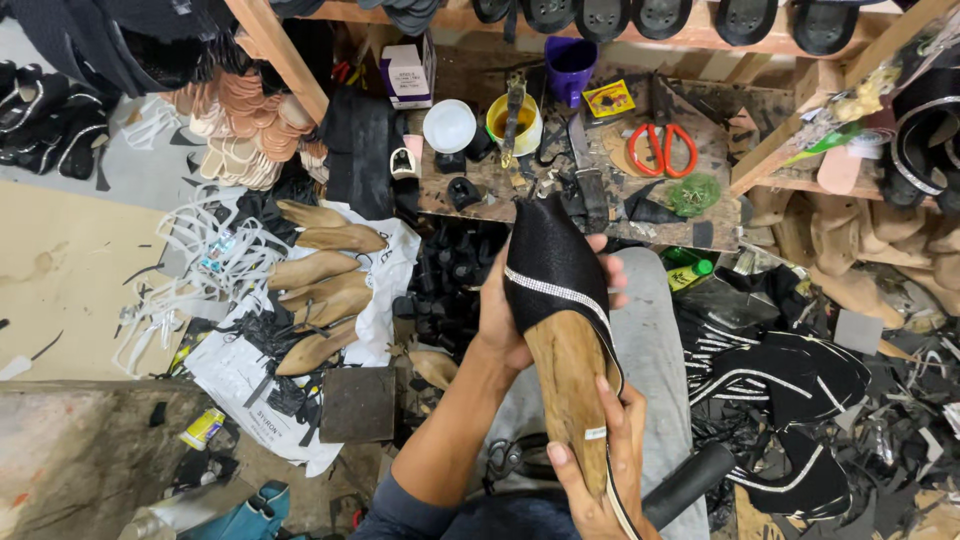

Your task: The person assembles a black shoe by inserting a wooden shoe last into the upper, then uses a hammer to tap and secure the shoe last and upper together. The person handles the shoe and last repeatedly, adjusting and tapping until the assembly is complete.

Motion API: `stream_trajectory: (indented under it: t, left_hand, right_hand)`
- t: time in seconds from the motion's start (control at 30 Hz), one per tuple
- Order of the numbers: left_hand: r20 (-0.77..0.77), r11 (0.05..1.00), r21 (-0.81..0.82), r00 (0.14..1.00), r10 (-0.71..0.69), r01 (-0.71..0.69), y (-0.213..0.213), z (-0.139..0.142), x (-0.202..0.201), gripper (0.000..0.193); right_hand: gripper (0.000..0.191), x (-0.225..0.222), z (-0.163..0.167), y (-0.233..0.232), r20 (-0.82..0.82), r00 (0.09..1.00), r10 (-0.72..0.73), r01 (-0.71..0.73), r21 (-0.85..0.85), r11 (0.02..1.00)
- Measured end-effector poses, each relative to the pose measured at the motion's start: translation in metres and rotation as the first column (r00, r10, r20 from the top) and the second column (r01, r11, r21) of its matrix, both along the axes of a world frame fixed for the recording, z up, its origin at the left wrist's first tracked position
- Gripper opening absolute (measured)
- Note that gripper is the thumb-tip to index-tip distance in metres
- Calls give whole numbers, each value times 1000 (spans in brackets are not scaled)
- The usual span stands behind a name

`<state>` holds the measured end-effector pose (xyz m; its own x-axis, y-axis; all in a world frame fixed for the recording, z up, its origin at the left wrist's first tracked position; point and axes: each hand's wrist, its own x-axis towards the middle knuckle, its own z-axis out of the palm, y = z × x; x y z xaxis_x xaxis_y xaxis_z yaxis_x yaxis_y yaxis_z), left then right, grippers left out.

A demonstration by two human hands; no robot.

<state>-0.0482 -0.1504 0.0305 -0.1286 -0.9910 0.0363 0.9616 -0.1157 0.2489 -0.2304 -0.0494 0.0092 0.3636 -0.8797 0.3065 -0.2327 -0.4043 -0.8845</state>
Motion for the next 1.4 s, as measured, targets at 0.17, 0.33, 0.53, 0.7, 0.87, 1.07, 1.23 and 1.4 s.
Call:
stream_trajectory:
  t: [0.17,0.33,0.53,0.7,0.87,1.07,1.23,1.4]
  left_hand:
    - [-107,992,-123,994,9,-22,-7,2,0,82]
    - [-43,995,-44,995,86,-87,1,-2,-13,77]
    - [-28,988,-106,993,112,-115,2,-3,-6,68]
    - [285,978,-91,936,207,-188,8,4,-1,51]
    - [470,908,22,806,360,-418,11,9,-20,31]
    - [480,924,-3,810,336,-381,14,15,-27,33]
    - [534,930,-92,770,349,-357,14,20,-34,49]
    - [493,860,8,750,441,-511,11,12,-45,64]
  right_hand:
    - [75,2,3,-4,24,999,-47,47,-9,999]
    - [73,5,3,-12,443,890,-108,-45,322,946]
    - [71,2,4,-28,767,577,-280,-409,568,714]
    - [68,-8,-7,-49,808,377,-453,-749,554,364]
    - [52,-10,-30,-53,687,404,-604,-746,630,218]
    - [56,-21,-45,-51,750,351,-561,-793,557,248]
    - [59,-22,-44,-57,812,277,-514,-834,469,290]
    - [67,-19,-34,-52,699,551,-455,-403,701,588]
